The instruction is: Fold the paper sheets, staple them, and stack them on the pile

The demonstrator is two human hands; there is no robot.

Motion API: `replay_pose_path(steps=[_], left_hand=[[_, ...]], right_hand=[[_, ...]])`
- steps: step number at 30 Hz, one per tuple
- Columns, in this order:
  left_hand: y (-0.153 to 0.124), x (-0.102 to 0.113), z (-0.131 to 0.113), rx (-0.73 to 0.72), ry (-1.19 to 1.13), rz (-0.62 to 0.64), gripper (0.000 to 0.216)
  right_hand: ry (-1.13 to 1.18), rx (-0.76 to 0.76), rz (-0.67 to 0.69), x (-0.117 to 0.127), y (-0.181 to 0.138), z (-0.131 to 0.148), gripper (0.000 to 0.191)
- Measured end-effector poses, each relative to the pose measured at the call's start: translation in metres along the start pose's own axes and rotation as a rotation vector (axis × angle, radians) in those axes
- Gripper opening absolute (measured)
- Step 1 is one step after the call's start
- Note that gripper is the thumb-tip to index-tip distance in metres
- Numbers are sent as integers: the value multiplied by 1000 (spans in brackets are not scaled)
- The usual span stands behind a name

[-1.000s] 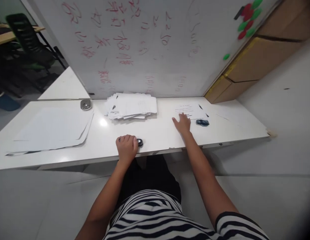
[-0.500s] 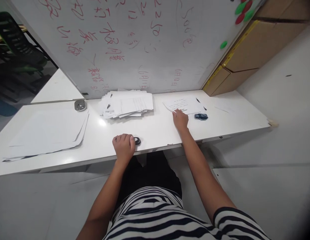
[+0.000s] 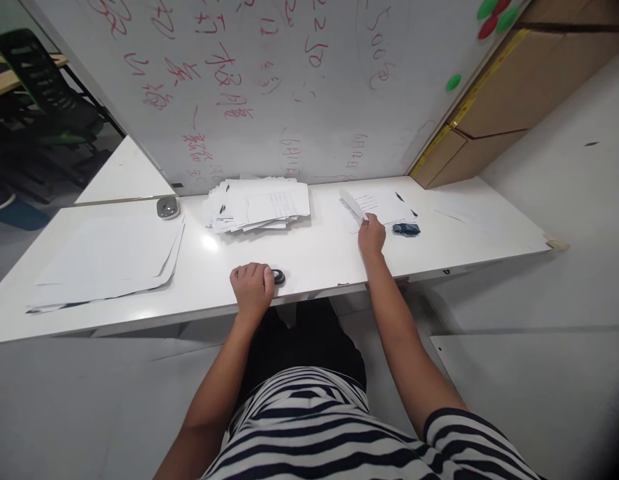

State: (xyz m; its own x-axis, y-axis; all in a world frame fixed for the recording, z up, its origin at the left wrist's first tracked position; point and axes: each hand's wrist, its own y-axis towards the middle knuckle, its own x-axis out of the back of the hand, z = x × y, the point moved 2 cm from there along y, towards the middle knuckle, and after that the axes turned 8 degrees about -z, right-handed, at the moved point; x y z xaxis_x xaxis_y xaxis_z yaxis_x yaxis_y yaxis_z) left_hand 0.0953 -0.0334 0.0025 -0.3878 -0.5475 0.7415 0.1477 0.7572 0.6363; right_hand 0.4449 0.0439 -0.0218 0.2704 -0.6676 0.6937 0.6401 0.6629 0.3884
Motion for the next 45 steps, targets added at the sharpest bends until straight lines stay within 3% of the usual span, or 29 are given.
replay_pose_path(steps=[11,16,27,31,34,36,38,41,43,45], left_hand=[[-2,0,0,18,-13,-3,25],[-2,-1,0,15,-3,-17,25],[-1,2,-2,11,11,-3,24],[-4,4,-3,37,1,-40,25],[-3,3,2,106,16,-84,25],[0,2,9,192,39,-101,27],[5,2,18,275,46,-93,28],[11,7,25,318,-8,-106,24],[7,18,21,332,-44,-205,21],[-6,33,13,357,-111,-315,21]], right_hand=[[257,-59,-49,-5,7,-16,44],[269,-101,-165,-1,8,-17,43],[312,-123,-246,10,3,-6,37],[329,-77,-320,27,-13,16,44],[366,-39,-364,47,-46,31,48],[368,70,-381,61,-79,37,45],[373,392,-335,72,-117,43,33],[384,886,-134,76,-174,52,27],[389,979,-49,73,-204,55,38],[412,947,-33,69,-226,57,45]])
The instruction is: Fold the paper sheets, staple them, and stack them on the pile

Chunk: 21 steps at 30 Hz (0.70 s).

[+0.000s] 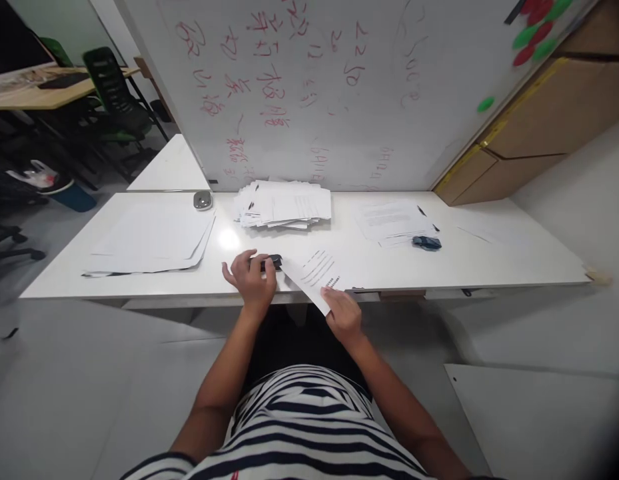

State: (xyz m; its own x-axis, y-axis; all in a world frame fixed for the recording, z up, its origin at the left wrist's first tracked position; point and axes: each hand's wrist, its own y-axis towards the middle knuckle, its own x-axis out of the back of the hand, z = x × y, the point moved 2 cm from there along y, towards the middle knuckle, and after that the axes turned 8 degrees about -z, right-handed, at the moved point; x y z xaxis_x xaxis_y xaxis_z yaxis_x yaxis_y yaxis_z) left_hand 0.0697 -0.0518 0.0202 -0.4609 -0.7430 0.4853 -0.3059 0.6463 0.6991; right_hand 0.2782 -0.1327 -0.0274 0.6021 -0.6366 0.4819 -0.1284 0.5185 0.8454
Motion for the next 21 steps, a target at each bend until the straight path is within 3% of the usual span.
replay_pose_path(steps=[3,5,8,11,14,17,19,21], left_hand=[[-29,27,-5,163,-250,58,28],[-50,40,0,444,-393,169,35],[-79,47,10,892,-584,554,53],[-92,46,13,1104,-770,856,58],[-93,40,16,1082,-838,849,52],[-91,31,22,886,-725,819,47],[-90,26,25,762,-644,846,45],[-88,23,28,720,-587,879,44]], right_hand=[[12,-80,-53,-6,-13,17,48],[17,-102,-68,-5,-19,26,48],[57,-83,-37,1,-22,36,44],[119,-45,41,5,-25,44,38],[189,-2,188,6,-32,50,26],[218,-8,310,7,-41,47,24],[157,-125,253,9,-48,37,27],[67,-405,74,13,-55,22,34]])
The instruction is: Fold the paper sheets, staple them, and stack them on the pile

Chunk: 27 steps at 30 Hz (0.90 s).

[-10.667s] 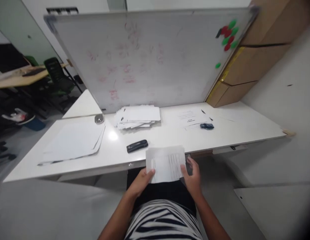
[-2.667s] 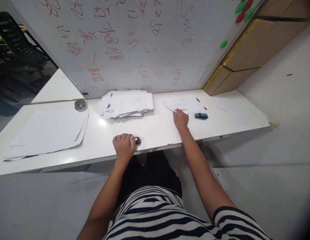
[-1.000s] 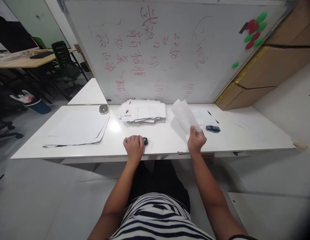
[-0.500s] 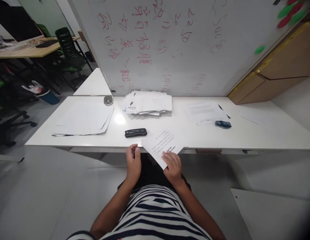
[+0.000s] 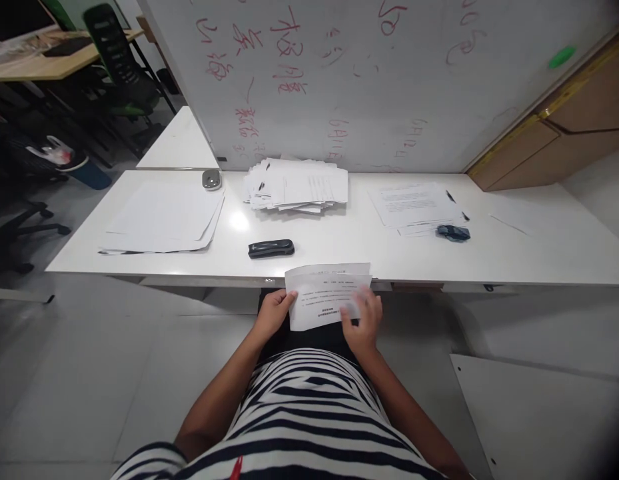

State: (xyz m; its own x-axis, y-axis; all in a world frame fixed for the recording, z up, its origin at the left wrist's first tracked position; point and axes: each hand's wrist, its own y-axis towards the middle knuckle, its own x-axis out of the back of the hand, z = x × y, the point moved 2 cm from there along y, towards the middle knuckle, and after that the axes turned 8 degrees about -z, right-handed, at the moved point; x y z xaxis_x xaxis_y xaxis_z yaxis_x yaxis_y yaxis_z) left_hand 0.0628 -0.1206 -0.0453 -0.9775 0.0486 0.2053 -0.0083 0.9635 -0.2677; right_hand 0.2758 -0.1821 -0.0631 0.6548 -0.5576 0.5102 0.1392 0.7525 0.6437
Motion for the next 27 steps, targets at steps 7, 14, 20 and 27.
replay_pose_path(steps=[7,14,20,27], left_hand=[[4,2,-8,0,86,94,43],[-3,10,-60,-181,186,196,42],[22,11,-119,-588,180,-78,30],[43,1,-94,-526,171,-258,29]], right_hand=[[604,-1067,-172,3,-13,-51,56],[623,-974,31,50,41,-39,46],[314,-473,-222,68,123,-29,42],[43,-205,11,22,130,-44,39]])
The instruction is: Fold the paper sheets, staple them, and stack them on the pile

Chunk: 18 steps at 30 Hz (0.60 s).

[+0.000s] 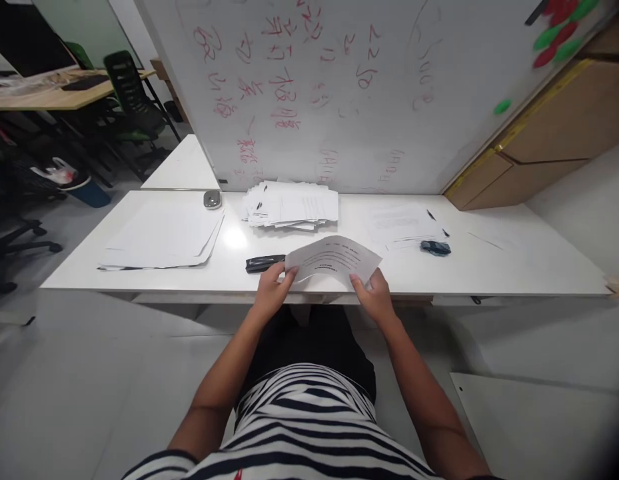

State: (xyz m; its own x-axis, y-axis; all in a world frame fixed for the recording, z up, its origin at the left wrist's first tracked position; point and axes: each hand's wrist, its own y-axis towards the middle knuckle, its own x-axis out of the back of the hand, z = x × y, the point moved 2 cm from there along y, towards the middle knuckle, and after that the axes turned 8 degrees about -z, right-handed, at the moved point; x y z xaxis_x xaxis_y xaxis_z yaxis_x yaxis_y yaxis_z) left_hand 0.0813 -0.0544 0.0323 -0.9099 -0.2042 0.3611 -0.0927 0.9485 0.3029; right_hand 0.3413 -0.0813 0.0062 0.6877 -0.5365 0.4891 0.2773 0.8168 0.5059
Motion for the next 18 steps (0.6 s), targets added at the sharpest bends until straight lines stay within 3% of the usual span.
replay_pose_path(steps=[4,8,12,15,18], left_hand=[[-3,5,4,-51,47,-7,28],[-7,7,11,57,8,20,30],[-11,8,14,61,-15,21,31],[-11,9,15,64,-38,63,31],[-10,10,15,60,-49,111,32]], right_hand=[[-201,233,-50,-6,-1,1,38],[-202,257,-47,-12,-9,-1,34],[-16,36,-36,-12,-18,-4,38],[278,-249,33,-9,-16,-5,46],[529,-384,79,-4,-9,-4,46]])
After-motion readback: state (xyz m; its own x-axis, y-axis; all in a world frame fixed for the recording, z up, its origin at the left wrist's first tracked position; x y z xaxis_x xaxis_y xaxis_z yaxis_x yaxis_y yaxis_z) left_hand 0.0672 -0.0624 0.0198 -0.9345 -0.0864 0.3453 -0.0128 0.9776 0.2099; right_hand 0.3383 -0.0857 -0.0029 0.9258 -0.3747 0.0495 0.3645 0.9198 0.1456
